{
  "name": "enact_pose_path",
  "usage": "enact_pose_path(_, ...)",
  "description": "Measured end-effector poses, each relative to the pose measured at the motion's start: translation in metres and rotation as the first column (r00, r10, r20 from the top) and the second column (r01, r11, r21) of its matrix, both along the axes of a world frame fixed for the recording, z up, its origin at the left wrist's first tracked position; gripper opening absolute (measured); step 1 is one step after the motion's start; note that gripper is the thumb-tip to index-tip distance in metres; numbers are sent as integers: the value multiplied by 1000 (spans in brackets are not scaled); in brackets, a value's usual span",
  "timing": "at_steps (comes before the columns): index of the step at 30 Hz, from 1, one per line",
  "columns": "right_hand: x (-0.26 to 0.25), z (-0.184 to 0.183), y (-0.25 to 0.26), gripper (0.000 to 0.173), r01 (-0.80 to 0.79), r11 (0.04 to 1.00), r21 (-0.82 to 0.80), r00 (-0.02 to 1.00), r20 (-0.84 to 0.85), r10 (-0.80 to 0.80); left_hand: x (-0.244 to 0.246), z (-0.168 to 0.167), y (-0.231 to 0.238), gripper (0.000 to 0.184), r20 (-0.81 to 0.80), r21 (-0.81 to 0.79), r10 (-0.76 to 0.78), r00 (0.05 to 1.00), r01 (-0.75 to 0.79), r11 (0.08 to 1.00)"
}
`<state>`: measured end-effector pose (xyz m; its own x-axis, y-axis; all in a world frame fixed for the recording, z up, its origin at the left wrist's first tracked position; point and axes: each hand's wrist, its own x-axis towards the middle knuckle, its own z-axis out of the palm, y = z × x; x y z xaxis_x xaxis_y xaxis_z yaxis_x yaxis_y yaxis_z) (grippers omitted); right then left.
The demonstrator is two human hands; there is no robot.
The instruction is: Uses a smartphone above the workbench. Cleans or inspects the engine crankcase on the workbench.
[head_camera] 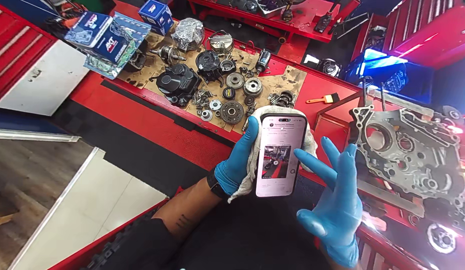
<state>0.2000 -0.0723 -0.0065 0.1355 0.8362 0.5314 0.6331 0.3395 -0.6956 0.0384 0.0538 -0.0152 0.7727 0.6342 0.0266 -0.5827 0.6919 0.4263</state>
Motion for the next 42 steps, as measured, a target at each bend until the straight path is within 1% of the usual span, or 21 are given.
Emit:
enact_pose_path(4, -2, -3, -3, 92, -8, 1000, 0, 1000, 18, 8, 1, 0, 0, 54, 3, -9, -15, 1000, 15, 1000)
enact_pose_path(10, -4, -5, -5, 90, -23, 1000, -2, 999, 35, 23, 2, 1, 0, 53, -7, -17, 5, 1000, -5, 1000)
enact_pose_path(16, -6, -9, -3, 85, -16, 999, -28, 997, 74, 18, 3, 1, 2, 54, 34, -46, 12, 999, -10, 999)
enact_pose_path(20, -2, -9, -1, 97, 30, 999, -43, 998, 64, -27, 3, 0, 1, 54, 60, -47, -11, 998, 13, 999)
enact_pose_path(21, -2, -9, -2, 97, 22, 999, -31, 998, 53, -20, 3, 0, 1, 53, 58, -44, -3, 998, 6, 999)
enact_pose_path(24, -2, -8, -6, 89, -10, 1000, 6, 999, 33, 10, 3, 0, 1, 53, 43, -41, 19, 999, -17, 999)
enact_pose_path(27, -3, -8, -7, 85, -8, 1000, 21, 999, 35, 8, 2, -1, 2, 52, 39, -37, 22, 999, -21, 999)
enact_pose_path(36, -3, -8, -7, 86, -5, 1000, 10, 999, 34, 4, 4, -1, 3, 53, 55, -39, 12, 998, -10, 999)
enact_pose_path(42, -4, -12, -3, 84, -5, 1000, -17, 998, 69, 6, 5, -1, 4, 55, 59, -58, -3, 998, 6, 998)
